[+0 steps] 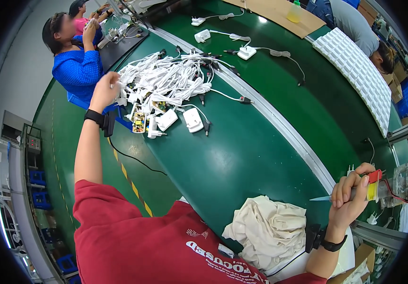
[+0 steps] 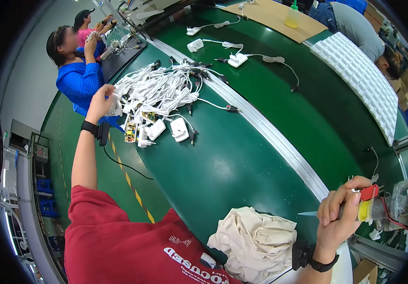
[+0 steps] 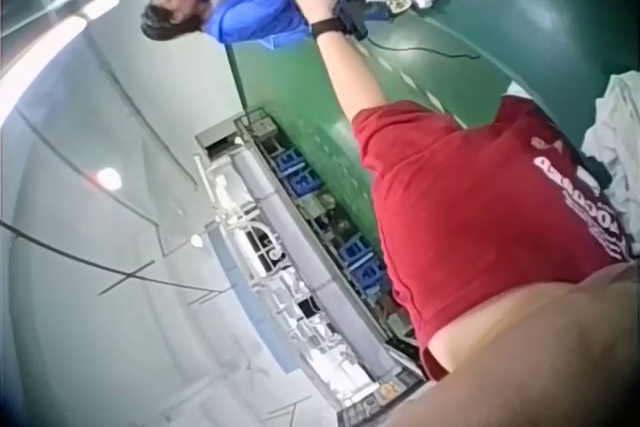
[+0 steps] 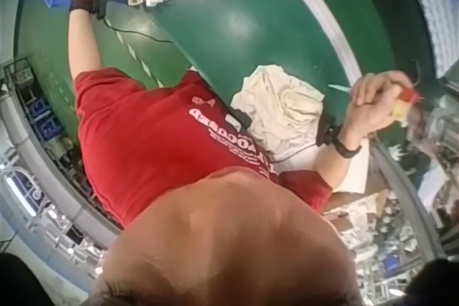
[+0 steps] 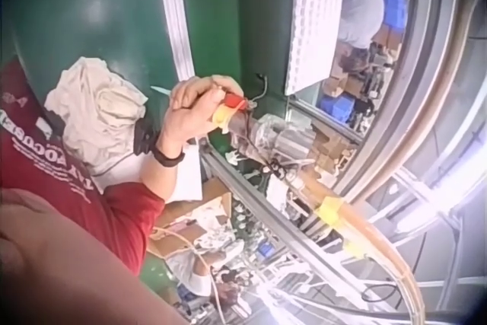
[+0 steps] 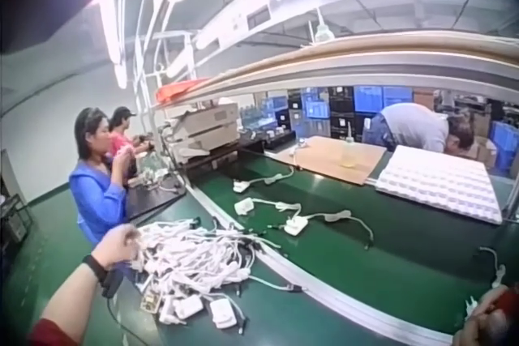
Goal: The person picks up a circuit board with an attached power cord, applies a substance from a dispenser to the board, and places it on the green work surface, repeating this process for several units.
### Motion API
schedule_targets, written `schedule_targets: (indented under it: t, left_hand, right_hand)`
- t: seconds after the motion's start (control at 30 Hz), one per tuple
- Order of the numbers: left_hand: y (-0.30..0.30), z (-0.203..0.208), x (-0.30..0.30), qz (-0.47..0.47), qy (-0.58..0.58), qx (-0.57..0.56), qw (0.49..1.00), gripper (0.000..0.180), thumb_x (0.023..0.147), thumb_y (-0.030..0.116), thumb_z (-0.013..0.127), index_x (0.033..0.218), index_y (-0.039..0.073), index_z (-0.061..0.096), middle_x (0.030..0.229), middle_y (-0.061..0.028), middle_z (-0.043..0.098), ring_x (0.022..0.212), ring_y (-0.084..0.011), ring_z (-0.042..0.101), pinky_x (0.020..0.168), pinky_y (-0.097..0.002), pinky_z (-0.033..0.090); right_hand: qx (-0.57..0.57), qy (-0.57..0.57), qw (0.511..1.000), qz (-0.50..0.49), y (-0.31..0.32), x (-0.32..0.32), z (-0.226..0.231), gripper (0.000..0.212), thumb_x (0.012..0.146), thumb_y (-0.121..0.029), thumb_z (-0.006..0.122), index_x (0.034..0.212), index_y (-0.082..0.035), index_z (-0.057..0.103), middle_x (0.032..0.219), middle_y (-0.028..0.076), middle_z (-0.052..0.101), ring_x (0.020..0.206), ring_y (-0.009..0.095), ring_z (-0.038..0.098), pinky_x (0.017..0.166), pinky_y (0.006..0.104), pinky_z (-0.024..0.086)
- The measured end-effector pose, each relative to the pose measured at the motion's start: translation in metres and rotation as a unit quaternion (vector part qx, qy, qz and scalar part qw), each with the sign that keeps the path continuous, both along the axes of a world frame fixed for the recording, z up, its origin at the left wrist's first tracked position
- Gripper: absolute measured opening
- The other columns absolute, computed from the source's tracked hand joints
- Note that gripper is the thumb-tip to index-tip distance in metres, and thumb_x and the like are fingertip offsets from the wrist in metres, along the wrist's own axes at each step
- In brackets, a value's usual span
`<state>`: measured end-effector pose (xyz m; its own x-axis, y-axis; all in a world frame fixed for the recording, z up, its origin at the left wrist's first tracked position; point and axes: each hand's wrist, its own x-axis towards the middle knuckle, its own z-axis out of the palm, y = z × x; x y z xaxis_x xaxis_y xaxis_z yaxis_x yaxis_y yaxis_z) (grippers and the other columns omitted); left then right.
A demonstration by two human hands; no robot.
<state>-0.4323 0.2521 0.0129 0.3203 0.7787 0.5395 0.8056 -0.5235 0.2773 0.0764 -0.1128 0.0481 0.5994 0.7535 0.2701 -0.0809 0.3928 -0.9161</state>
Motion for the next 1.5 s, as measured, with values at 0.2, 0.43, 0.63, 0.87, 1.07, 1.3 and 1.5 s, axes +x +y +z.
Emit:
schedule_targets:
  t: [0.2,0.43,0.63,0.87,1.07,1.3,1.5]
  left_hand:
    - [-0.006,-0.018,-0.014,0.121,0.004,-0.046,0.992,0.026,0.077,0.007,0.065,0.100,0.001,0.056,0.085,-0.0132,0.061,0.081,-0.0306,0.061,0.076,-0.0360,0.049]
    - [-0.015,-0.002,0.005,0.099,0.132,0.099,0.981,0.033,0.075,0.011,0.069,0.102,0.002,0.051,0.079,-0.0139,0.059,0.072,-0.0300,0.059,0.066,-0.0377,0.048]
    - [-0.019,0.018,0.035,0.128,0.045,0.119,0.984,0.027,0.082,0.016,0.067,0.095,0.003,0.047,0.071,-0.0074,0.054,0.061,-0.0200,0.053,0.053,-0.0319,0.043]
    - [-0.068,0.134,0.154,-0.234,-0.505,-0.373,0.742,0.027,0.095,0.029,0.047,0.099,0.002,0.051,0.077,-0.0023,0.056,0.057,-0.0100,0.050,0.045,-0.0208,0.037]
    - [-0.102,0.150,0.234,-0.338,-0.506,-0.466,0.642,0.030,0.093,0.028,0.051,0.103,-0.001,0.052,0.078,-0.0037,0.057,0.057,-0.0092,0.050,0.042,-0.0192,0.037]
    - [-0.144,0.174,0.372,-0.473,-0.298,-0.466,0.686,0.030,0.093,0.021,0.055,0.115,0.000,0.052,0.078,-0.0015,0.057,0.051,-0.0031,0.049,0.037,-0.0147,0.035]
    - [-0.188,0.079,0.452,-0.534,-0.138,-0.501,0.667,0.036,0.083,0.027,0.068,0.097,-0.002,0.051,0.084,-0.0083,0.062,0.073,-0.0112,0.063,0.053,-0.0233,0.052]
  right_hand:
    - [0.000,-0.007,1.000,0.001,0.001,-0.003,0.002,0.023,0.099,-0.029,0.038,0.102,-0.006,0.041,0.050,-0.004,0.029,0.034,0.004,0.025,0.031,0.0185,0.022]
    - [-0.007,-0.001,1.000,-0.011,0.001,-0.004,0.004,0.025,0.097,-0.029,0.044,0.100,-0.005,0.038,0.050,-0.002,0.030,0.034,0.004,0.027,0.032,0.0195,0.021]
    - [-0.005,-0.001,1.000,-0.008,0.001,-0.003,0.005,0.025,0.097,-0.029,0.044,0.100,-0.005,0.039,0.050,-0.002,0.030,0.034,0.005,0.027,0.032,0.0195,0.021]
    - [0.004,-0.006,1.000,-0.006,-0.004,0.002,-0.003,0.021,0.100,-0.027,0.038,0.102,-0.006,0.041,0.050,-0.003,0.029,0.035,0.004,0.024,0.032,0.0189,0.022]
    - [-0.002,0.000,1.000,-0.002,-0.003,-0.004,0.007,0.022,0.099,-0.028,0.040,0.101,-0.006,0.041,0.050,-0.003,0.029,0.035,0.004,0.024,0.032,0.0191,0.021]
    - [-0.025,-0.016,0.999,-0.012,-0.006,0.000,0.010,0.022,0.098,-0.027,0.042,0.100,-0.005,0.041,0.051,-0.004,0.028,0.036,0.004,0.024,0.033,0.0196,0.022]
    - [-0.028,-0.024,0.999,-0.017,-0.006,0.002,0.015,0.021,0.098,-0.025,0.042,0.099,-0.004,0.042,0.051,-0.003,0.029,0.036,0.004,0.025,0.033,0.0199,0.022]
